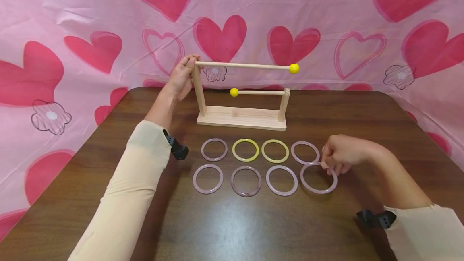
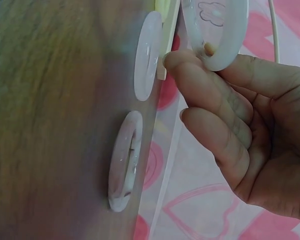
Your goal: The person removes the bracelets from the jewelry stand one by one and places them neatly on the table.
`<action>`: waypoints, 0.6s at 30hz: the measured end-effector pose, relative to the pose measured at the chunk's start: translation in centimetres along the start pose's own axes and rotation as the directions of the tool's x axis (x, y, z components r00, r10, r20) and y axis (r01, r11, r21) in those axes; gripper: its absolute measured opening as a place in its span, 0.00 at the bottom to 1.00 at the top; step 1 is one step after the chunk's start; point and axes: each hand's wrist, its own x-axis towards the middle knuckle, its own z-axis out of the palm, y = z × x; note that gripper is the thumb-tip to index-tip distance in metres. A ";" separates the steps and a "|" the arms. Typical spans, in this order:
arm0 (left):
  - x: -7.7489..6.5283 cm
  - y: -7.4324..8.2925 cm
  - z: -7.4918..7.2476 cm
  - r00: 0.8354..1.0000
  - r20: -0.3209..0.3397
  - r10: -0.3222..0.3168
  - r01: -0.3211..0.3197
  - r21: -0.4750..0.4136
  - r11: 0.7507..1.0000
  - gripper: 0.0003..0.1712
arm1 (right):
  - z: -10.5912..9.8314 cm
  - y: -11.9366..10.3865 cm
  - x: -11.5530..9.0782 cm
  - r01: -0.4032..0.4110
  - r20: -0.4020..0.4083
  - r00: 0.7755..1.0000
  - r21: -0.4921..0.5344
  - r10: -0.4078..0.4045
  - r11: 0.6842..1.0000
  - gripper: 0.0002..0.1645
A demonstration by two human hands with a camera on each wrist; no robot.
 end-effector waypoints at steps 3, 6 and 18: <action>-0.1 0.0 0.0 1.000 -0.004 0.004 -0.004 -0.002 1.000 0.08 | 0.3 0.2 0.0 -0.008 0.007 1.000 0.013 0.008 1.000 0.09; -0.1 0.1 0.1 1.000 -0.007 0.008 -0.008 -0.008 1.000 0.08 | 0.5 0.4 0.0 -0.005 0.006 1.000 0.013 0.005 1.000 0.08; 0.0 0.0 0.1 1.000 -0.013 0.013 -0.013 0.004 1.000 0.08 | 1.2 0.8 0.1 -0.055 -0.016 0.998 0.009 0.055 0.998 0.06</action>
